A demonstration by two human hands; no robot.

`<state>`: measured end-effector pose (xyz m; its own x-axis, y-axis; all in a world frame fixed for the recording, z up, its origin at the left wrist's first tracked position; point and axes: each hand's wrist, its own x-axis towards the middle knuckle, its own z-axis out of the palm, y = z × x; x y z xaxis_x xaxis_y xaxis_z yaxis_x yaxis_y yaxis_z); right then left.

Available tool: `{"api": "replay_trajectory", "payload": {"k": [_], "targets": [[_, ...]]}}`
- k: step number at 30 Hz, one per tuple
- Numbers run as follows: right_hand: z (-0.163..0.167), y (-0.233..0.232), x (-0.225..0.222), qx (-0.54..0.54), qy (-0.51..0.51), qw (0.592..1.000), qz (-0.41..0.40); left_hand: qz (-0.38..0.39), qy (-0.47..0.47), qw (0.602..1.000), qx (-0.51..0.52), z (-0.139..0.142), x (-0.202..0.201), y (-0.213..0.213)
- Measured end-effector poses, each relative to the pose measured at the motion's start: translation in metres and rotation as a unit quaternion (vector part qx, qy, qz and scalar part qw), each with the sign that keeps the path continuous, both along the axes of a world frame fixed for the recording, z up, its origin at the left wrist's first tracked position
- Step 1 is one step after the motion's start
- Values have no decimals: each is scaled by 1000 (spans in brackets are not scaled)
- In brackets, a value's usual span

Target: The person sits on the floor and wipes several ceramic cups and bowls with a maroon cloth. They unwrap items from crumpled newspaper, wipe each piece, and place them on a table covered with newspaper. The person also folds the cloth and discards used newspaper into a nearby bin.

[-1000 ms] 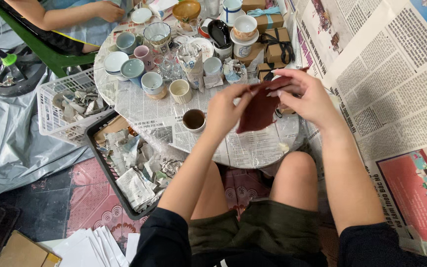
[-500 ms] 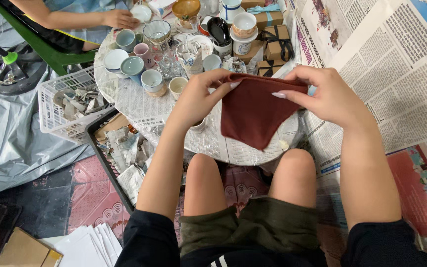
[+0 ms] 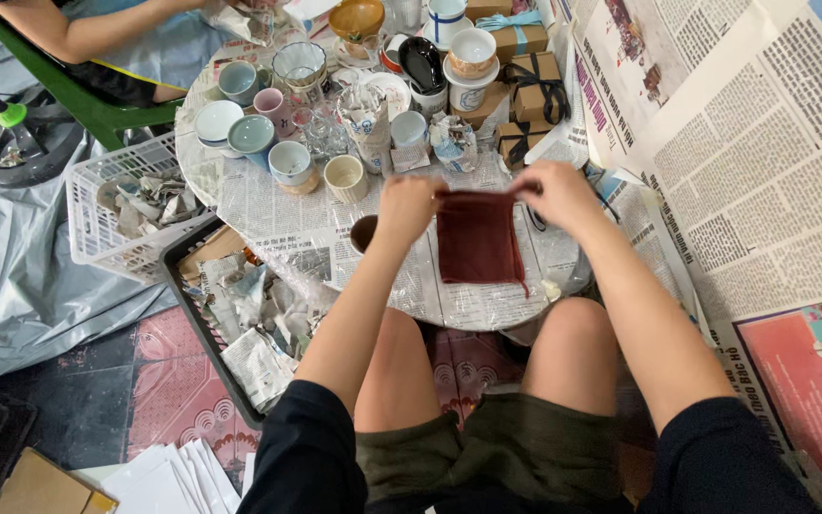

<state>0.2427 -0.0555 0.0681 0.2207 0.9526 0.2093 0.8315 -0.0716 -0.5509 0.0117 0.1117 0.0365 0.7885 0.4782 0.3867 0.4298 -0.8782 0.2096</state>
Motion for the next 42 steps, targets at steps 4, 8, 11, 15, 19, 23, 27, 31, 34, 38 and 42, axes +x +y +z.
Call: {"api": "replay_trajectory", "payload": {"k": [4, 8, 11, 15, 19, 23, 27, 31, 34, 38, 42], "targets": [[-45, -21, -12, -22, -46, 997, 59, 1, 70, 997, -26, -50, -1, -22], [-71, -36, -36, -153, -66, 977, 131, -35, 126, 987, -93, -75, -15, -48], [-75, -48, -46, -177, -19, 980, 91, -56, 158, 972, -165, -72, -26, -58], [-70, -40, -43, -72, -22, 997, -24, 27, 116, 961, -249, -62, -23, -62], [-68, -9, -45, 63, -74, 995, -15, 34, -40, 990, -129, -65, 2, -58], [-64, 10, -51, -16, -157, 987, -1, 60, 8, 995, -76, -67, 19, -48], [-63, 9, -50, -67, -172, 982, -37, 91, 77, 988, -96, -65, 17, -45], [-65, -10, -49, -25, -102, 994, -19, 32, 0, 995, -94, -55, -7, -53], [-68, -32, -49, -63, -86, 994, 28, -22, -21, 995, -96, -48, -28, -61], [-75, -63, -52, -153, -33, 985, 69, -39, 32, 980, -195, -54, -49, -81], [-86, -65, -54, -70, 8, 996, -51, 50, -43, 973, -221, -72, -47, -90]]}}
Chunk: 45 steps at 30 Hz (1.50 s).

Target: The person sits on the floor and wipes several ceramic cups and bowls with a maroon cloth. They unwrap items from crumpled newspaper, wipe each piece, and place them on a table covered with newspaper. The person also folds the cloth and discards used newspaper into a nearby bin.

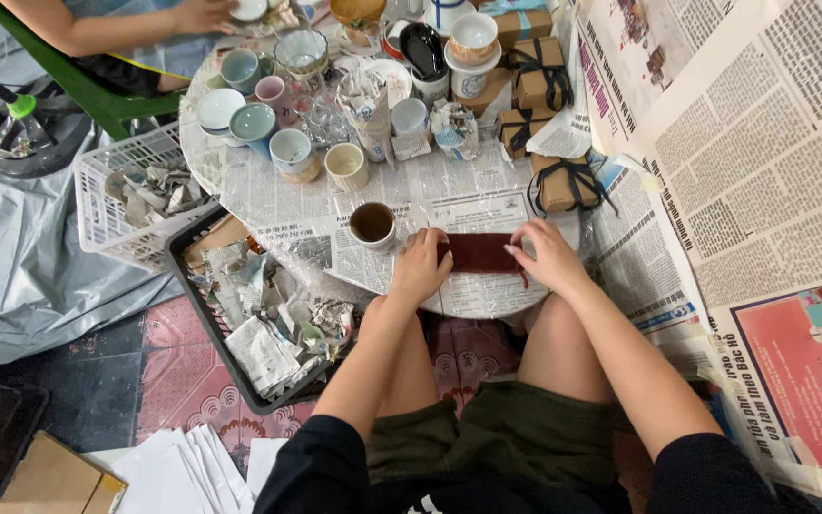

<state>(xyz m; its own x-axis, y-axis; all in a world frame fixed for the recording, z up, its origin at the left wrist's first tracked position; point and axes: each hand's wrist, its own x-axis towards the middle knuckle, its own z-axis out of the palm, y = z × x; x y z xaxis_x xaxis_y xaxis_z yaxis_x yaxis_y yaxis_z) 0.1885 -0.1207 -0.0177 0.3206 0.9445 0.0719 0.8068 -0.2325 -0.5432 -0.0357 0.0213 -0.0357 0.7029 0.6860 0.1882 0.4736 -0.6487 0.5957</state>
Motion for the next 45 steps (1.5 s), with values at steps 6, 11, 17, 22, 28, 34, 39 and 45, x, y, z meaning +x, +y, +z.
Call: {"api": "replay_trajectory", "payload": {"k": [6, 11, 17, 22, 28, 34, 39, 45], "targets": [[-9, 12, -12, 18, -56, 996, -67, 120, -15, 990, -73, -23, 21, -5], [-10, 8, -20, 65, -70, 994, -60, 132, -26, 981, -142, -21, 21, -6], [-5, 6, -22, 69, 382, 912, -133, 91, -175, 954, -226, -13, 21, -6], [-5, 4, -16, 185, 525, 816, -154, 73, -223, 893, -383, -21, 20, -11], [-10, 1, -6, 202, 644, 722, -152, 28, -256, 863, -434, -23, 20, -8], [-13, -6, -3, 254, 669, 688, -120, -51, -198, 855, -476, -26, 18, -16], [-9, -5, -14, 241, 675, 692, -89, -109, -158, 824, -534, -23, 20, -21], [12, 15, -53, 216, 674, 706, -19, -51, -213, 924, -314, 20, -4, -37]]}}
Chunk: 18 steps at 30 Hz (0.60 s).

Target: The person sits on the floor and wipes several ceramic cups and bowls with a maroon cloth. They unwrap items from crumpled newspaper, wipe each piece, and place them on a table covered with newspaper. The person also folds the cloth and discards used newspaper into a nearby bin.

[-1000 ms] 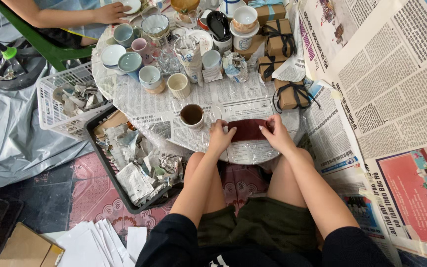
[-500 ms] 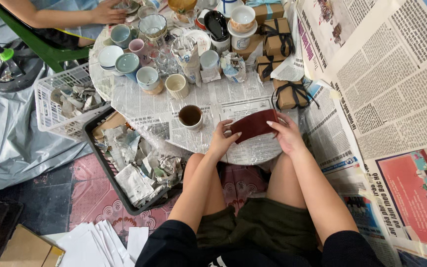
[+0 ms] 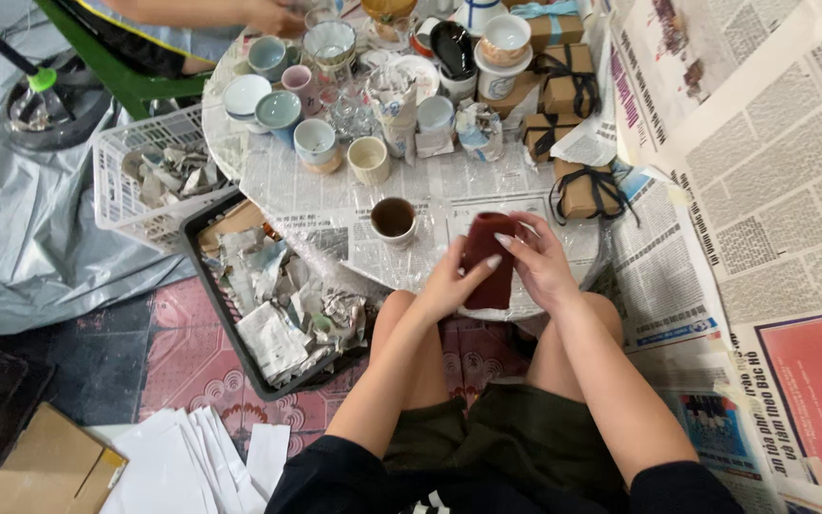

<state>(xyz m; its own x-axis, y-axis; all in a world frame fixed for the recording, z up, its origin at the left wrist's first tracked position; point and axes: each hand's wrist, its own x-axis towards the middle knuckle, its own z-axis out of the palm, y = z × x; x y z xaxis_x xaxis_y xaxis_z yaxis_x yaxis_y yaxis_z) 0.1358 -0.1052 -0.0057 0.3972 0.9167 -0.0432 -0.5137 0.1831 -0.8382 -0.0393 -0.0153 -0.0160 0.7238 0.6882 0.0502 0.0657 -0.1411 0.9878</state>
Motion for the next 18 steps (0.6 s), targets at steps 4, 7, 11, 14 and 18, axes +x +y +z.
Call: {"api": "replay_trajectory", "payload": {"k": [4, 7, 11, 14, 18], "targets": [[17, 27, -27, 24, 38, 998, 37, 89, -165, 980, -64, 30, -31, 8], [20, 58, -48, 3, -184, 981, 68, 163, -211, 963, -40, 41, -66, 39], [10, 82, -75, -69, -528, 843, 72, 260, -171, 950, -20, 34, -101, 85], [0, 96, -95, -53, -584, 807, 73, 301, -130, 945, 9, 16, -110, 117], [-10, 109, -113, -56, -558, 828, 5, 319, -61, 945, -39, -14, -110, 148]]}}
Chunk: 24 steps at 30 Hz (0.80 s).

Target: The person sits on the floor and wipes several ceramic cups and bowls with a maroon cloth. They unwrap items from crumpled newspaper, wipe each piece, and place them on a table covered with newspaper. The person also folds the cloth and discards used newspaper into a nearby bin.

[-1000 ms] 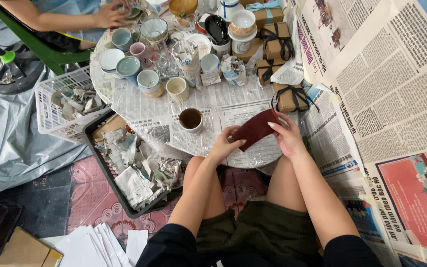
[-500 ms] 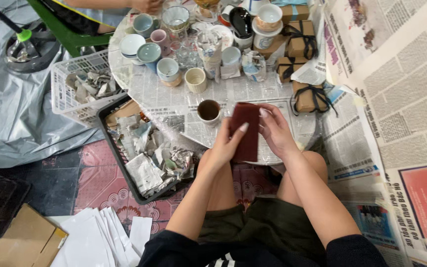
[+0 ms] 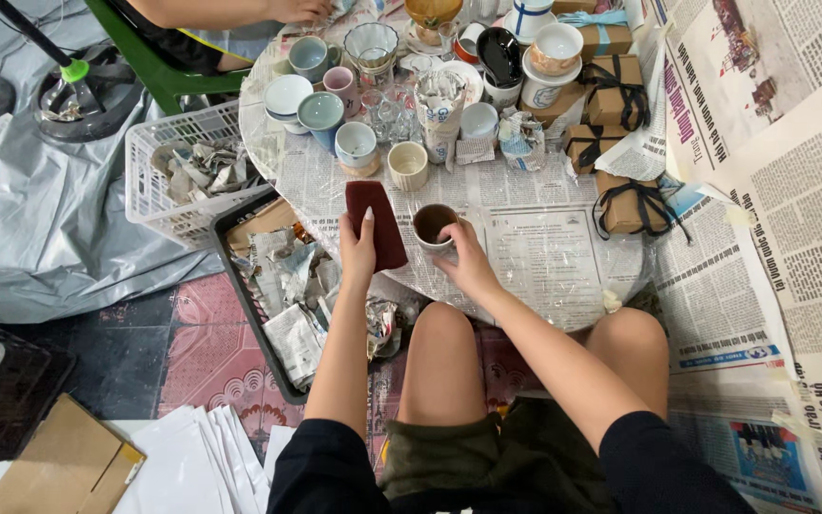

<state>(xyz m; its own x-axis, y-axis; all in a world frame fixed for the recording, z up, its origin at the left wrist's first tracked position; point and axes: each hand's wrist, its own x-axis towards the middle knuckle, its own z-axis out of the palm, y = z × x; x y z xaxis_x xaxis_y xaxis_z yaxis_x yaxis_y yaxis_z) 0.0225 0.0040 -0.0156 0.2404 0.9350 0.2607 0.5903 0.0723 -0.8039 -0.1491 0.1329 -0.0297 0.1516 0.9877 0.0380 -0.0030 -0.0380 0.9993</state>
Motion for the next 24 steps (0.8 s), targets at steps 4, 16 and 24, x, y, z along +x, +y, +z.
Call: {"api": "replay_trajectory", "payload": {"k": [4, 16, 24], "targets": [[-6, -2, -1, 8, 49, 998, -37, -1, 119, 992, 27, -20, 4, 7], [-19, -34, 48, 26, 119, 990, -71, 76, 372, 887, 263, -20, 16, -45], [-10, -22, 70, 53, 89, 989, -105, -51, 312, 925, 211, -26, 66, -34]]}}
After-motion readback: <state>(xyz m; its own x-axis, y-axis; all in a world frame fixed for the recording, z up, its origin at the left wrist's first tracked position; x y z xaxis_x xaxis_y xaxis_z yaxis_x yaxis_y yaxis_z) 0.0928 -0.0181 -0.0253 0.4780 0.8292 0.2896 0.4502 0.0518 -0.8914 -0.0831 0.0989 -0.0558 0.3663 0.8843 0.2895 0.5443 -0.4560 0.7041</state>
